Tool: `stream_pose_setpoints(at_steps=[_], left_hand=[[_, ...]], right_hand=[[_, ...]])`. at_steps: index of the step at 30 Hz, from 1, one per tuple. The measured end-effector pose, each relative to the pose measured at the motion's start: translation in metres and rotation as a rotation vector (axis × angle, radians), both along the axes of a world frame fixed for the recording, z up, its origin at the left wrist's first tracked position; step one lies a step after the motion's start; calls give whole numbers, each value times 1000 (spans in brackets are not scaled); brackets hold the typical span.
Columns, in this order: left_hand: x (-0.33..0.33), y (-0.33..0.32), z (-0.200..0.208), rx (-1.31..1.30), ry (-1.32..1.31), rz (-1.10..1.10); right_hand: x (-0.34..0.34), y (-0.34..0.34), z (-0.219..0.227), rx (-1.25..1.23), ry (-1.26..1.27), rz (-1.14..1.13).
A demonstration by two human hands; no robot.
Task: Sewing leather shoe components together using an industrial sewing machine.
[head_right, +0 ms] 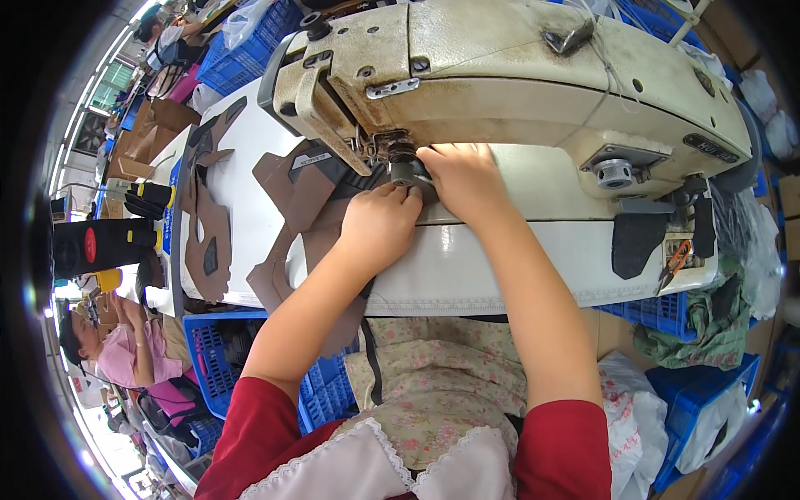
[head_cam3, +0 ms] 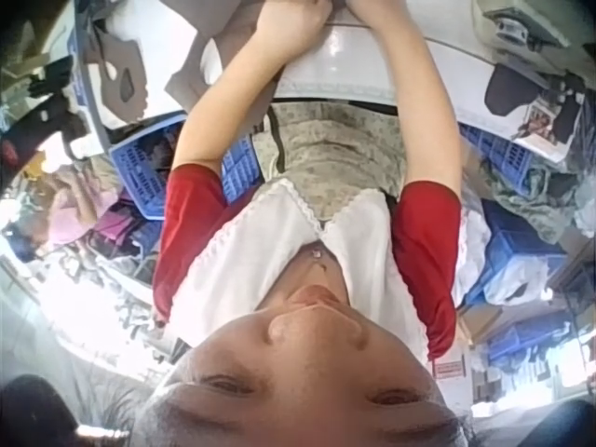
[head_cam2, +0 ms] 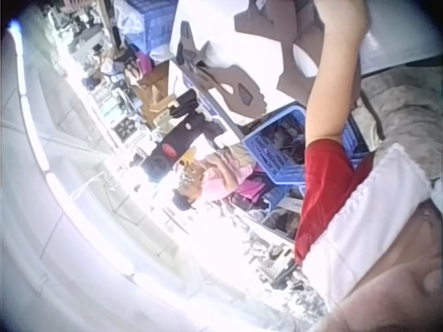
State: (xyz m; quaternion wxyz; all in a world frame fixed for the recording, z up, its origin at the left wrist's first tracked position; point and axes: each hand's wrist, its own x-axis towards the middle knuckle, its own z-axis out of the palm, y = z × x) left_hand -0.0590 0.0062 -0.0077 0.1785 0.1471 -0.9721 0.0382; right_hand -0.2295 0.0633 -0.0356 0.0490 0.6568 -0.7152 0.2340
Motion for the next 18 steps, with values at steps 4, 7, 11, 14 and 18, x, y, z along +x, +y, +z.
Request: stream_pose_setpoints(at_steps=[4,7,11,14,18], left_hand=[[-2,1,-2,-4,27,-3],[-1,2,-3,-26,37,5],[1,6,-8,-74,44,40],[8,19,-6,16,-1,107],[38,48,2,274,-2,169]], right_hand=[[-1,-1,-3,-56,7,-11],[0,0,2,14,13,-29],[2,-1,2,-42,-10,4],[2,-1,6,-30,-41,-24],[-1,-2,4,15,-67,16]])
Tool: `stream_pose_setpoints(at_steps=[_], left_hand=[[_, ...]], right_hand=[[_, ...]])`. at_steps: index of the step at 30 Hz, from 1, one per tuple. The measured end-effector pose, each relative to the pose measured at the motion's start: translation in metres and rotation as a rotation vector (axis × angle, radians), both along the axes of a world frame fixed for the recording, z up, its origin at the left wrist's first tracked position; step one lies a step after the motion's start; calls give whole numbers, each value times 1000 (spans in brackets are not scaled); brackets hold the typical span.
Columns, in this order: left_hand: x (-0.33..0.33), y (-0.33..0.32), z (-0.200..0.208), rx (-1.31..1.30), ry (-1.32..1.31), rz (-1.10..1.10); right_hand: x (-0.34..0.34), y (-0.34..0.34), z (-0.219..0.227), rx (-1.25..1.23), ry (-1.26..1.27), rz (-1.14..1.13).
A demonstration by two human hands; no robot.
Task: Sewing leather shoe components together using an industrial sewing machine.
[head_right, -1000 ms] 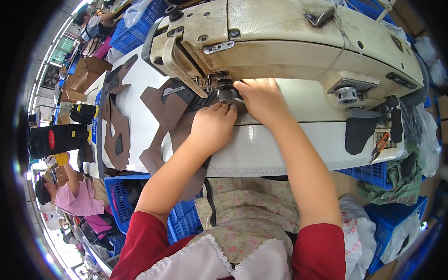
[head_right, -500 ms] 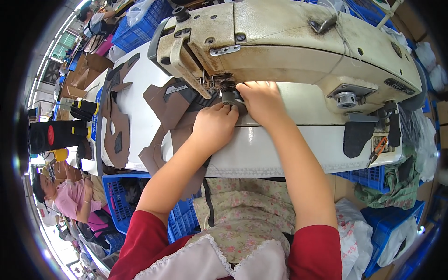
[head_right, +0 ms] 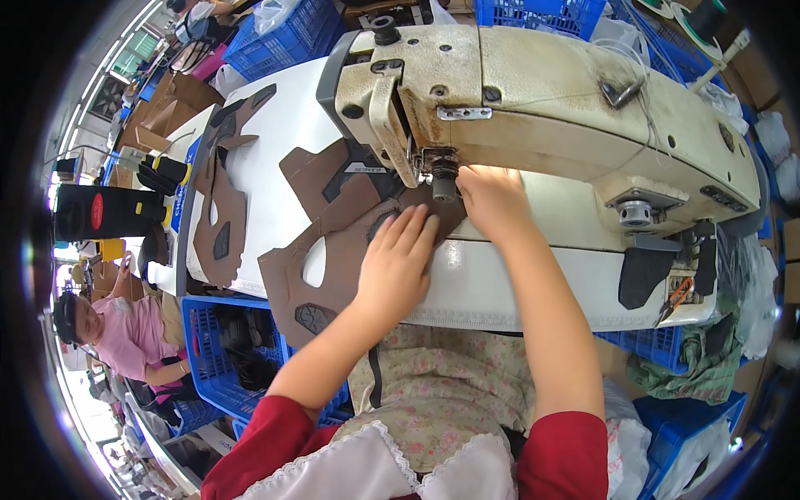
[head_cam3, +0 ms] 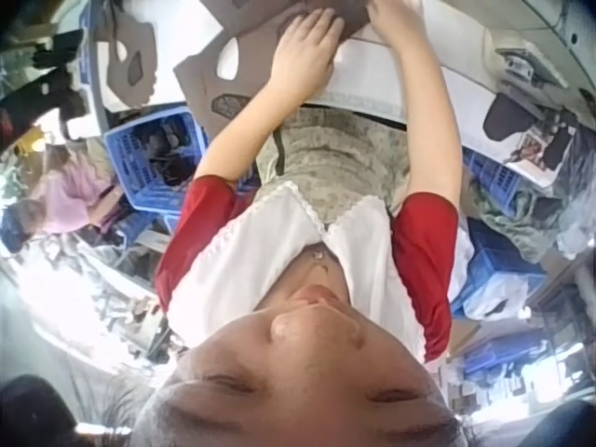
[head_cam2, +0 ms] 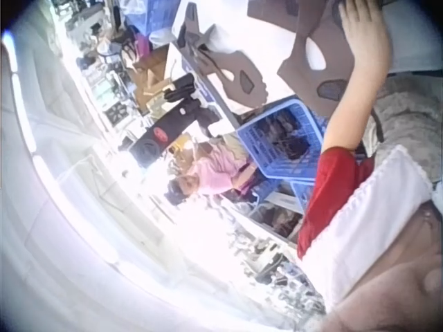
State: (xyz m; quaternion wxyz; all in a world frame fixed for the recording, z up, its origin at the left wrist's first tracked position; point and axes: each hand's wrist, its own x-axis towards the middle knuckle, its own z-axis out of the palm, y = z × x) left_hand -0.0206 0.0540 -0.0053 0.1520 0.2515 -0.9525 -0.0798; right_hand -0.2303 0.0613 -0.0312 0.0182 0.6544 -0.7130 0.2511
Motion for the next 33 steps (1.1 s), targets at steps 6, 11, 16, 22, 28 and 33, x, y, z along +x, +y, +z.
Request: stream_pose_setpoints(at_steps=[6,11,16,22,28,33], left_hand=[[76,34,32,29,-313,358],[79,1,106,-162,-364,126],[64,-50,138,-405,-672,-84],[93,-120,112,-427,-661,-159],[48,-76,62,-186,-490,-73],[3,-65,30,-235,-248,-218]], right_hand=[[-1,4,7,40,5,-10],[3,9,7,-8,73,-6],[15,17,9,-39,207,-74],[36,20,5,-152,182,45],[29,25,20,15,108,83],[13,14,40,131,76,239]])
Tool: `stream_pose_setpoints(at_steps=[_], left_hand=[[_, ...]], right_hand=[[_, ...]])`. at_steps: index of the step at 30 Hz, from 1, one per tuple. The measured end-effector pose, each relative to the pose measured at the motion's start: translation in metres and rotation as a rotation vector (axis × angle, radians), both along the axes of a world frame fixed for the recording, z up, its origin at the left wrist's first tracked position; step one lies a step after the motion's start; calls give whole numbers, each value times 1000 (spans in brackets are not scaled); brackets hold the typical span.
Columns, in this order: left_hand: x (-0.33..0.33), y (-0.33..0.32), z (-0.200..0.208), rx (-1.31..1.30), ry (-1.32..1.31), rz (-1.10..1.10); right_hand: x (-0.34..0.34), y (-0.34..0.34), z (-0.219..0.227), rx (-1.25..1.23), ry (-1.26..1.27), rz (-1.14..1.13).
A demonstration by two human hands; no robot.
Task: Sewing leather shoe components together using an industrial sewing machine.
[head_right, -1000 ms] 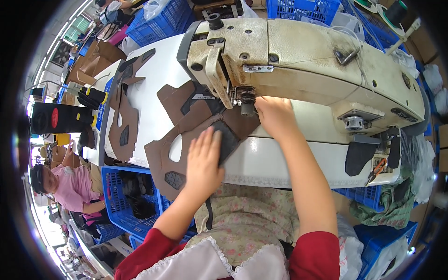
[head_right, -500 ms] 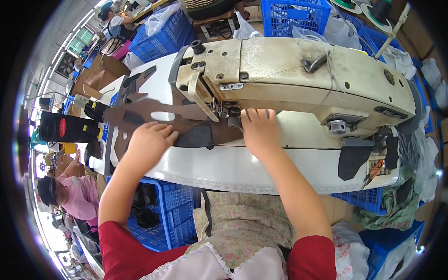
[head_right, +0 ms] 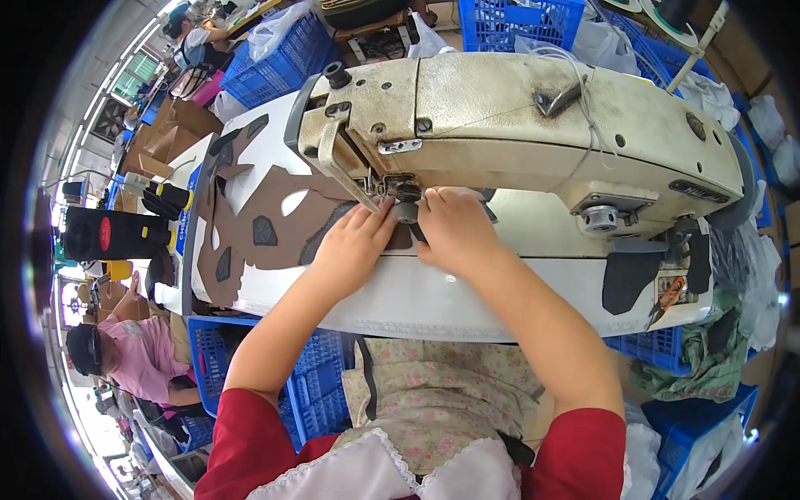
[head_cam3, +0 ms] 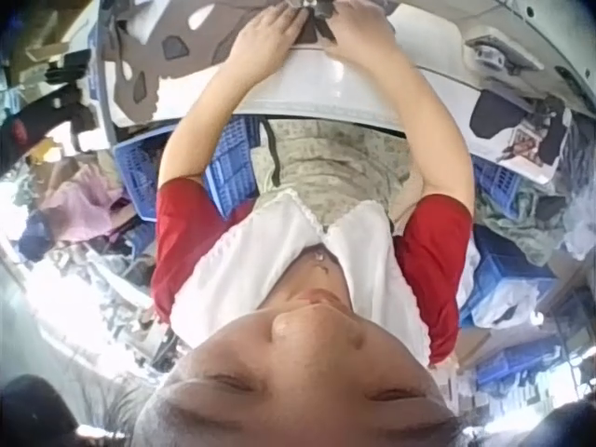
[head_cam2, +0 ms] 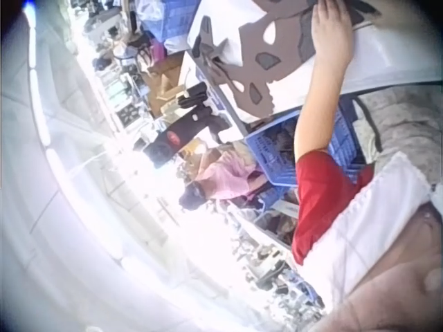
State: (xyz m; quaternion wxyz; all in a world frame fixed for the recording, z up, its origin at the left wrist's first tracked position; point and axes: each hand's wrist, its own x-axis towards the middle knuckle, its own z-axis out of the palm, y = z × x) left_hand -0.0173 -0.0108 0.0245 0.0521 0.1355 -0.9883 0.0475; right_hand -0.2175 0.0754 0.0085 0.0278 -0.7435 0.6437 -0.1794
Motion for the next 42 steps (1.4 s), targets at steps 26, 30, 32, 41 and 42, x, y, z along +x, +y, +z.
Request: stream_pose_setpoints(at_steps=[26,30,32,41,42], left_hand=[[-15,-6,-24,77,128,88],[-9,-10,-26,79,182,86],[-8,-10,-22,111,200,51],[-4,-25,-20,156,197,36],[-4,-25,-21,158,197,37]], right_hand=[[-8,8,-14,-277,232,54],[-5,12,-17,-255,169,90],[-1,14,-18,-229,152,87],[7,17,-36,-316,75,31],[7,16,-36,-333,62,30]])
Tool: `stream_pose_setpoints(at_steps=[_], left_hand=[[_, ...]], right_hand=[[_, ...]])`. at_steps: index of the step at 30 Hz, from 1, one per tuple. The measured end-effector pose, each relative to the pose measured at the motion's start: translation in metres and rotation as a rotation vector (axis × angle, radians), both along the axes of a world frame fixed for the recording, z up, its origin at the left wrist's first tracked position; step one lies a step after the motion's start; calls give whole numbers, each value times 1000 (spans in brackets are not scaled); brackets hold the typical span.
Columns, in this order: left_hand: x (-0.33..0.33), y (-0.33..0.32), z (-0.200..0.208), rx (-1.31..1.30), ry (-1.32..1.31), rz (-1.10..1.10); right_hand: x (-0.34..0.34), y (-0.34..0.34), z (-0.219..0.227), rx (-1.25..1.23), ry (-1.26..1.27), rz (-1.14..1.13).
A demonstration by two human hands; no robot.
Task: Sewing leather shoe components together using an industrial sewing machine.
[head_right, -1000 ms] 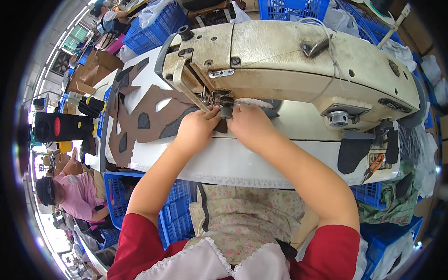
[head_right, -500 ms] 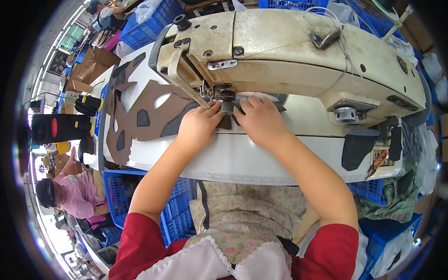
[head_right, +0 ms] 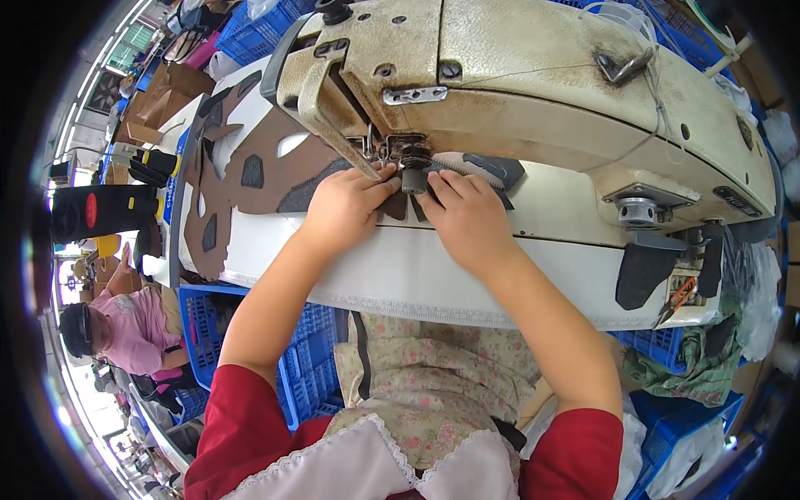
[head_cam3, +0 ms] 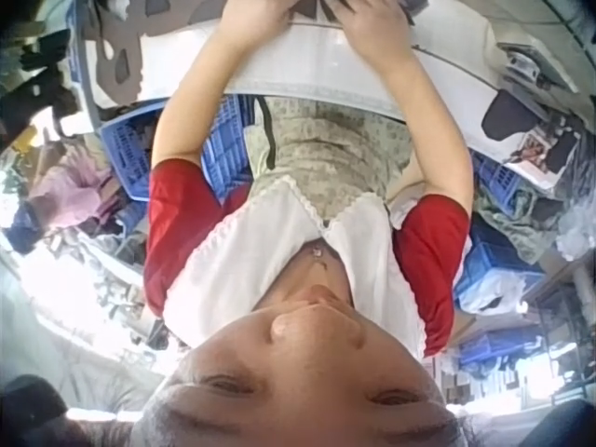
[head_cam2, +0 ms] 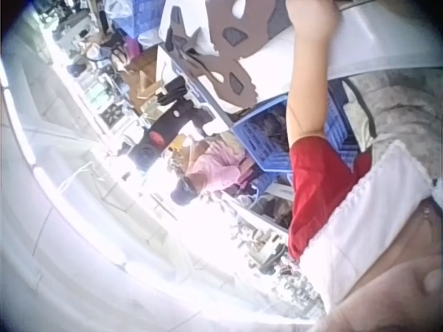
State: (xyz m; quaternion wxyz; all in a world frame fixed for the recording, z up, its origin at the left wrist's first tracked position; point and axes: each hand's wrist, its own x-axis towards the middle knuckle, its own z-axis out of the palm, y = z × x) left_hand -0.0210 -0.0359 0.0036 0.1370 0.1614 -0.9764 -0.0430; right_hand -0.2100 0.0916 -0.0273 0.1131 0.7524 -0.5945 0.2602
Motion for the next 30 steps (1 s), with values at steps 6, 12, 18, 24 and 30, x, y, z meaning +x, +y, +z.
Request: stream_pose_setpoints(at_steps=[6,12,18,24,30], left_hand=[[0,4,-3,-13,-20,-6],[0,2,-7,-43,-3,5],[1,1,-6,-40,16,6],[-2,2,-4,-10,36,16],[3,-2,-8,56,96,-4]], right_hand=[[-2,0,0,-27,-11,-6],[-2,-1,2,-40,-28,9],[-1,-1,2,-23,-43,18],[-4,-1,4,-10,-27,14],[-6,2,1,22,-35,12]])
